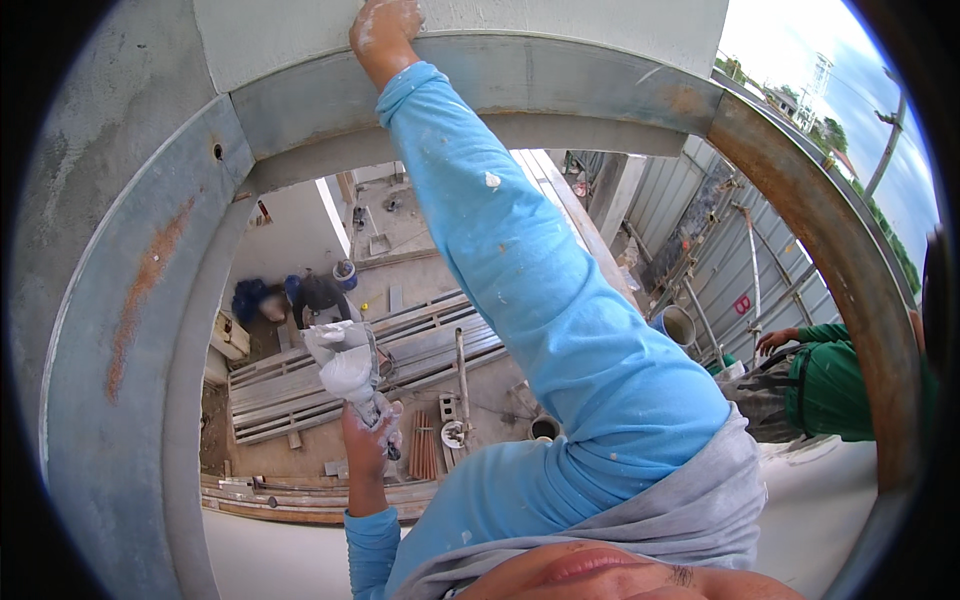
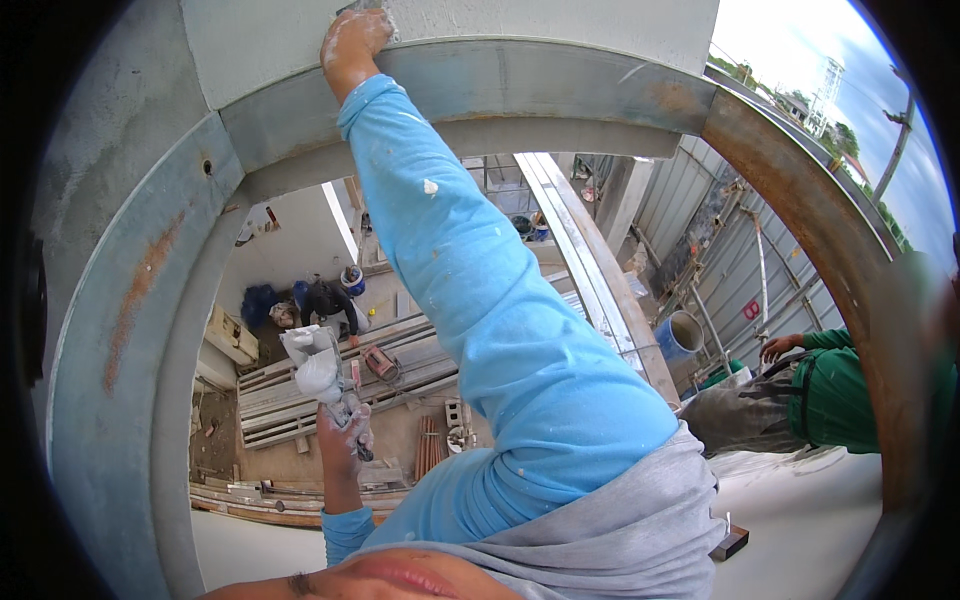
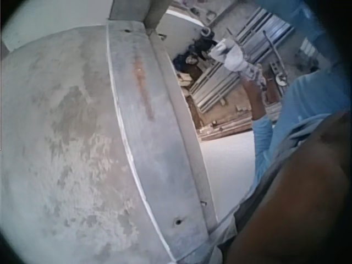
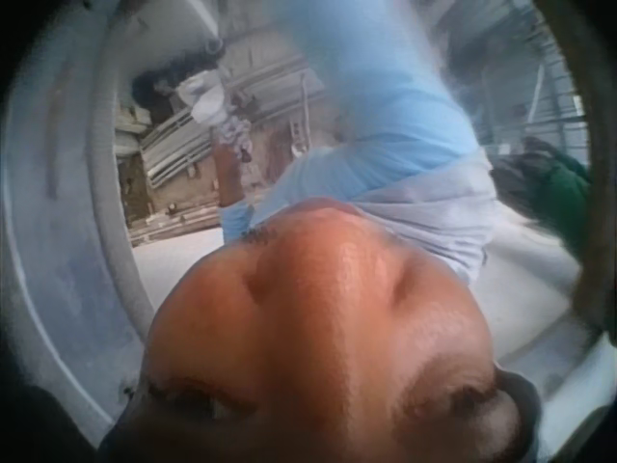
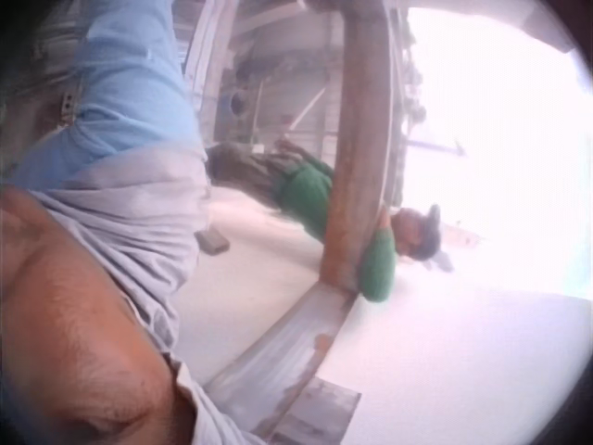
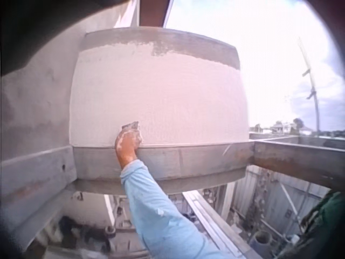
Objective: The person applies white plaster to a curved ceiling or wall section using a trowel and a hawk. They repeatedly scoop plaster from the hawk and spread it onto the surface, smoothing it with the trowel. Other workers are visible in the background on scaffolding.
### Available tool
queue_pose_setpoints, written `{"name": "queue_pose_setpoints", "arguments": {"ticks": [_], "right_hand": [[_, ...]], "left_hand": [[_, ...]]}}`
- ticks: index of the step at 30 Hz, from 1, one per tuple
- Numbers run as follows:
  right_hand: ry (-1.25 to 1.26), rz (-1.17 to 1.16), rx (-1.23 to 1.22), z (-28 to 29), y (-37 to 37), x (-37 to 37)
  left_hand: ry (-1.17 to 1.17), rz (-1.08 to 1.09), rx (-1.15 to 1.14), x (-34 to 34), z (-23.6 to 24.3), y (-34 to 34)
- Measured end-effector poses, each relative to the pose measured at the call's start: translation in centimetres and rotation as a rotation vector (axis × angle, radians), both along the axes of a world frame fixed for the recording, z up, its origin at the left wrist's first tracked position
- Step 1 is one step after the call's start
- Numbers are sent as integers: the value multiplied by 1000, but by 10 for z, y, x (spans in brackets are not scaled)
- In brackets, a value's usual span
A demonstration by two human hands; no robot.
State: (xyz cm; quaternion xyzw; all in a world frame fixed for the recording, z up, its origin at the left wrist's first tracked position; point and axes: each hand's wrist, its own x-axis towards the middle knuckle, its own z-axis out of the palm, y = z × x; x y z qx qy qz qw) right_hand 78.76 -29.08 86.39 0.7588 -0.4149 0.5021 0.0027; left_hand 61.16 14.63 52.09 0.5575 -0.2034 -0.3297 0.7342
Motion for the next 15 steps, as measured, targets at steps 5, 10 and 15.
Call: {"name": "queue_pose_setpoints", "arguments": {"ticks": [5,10,15], "right_hand": [[23,215,-212,46,64,-64],[-602,613,39,80,-50,-234],[-552,-116,-165,87,-221,-469]], "left_hand": [[6,-70,-42,-11,12,-21],[-25,19,3,-21,-24,-4],[-16,99,55,-37,-30,-7]]}}
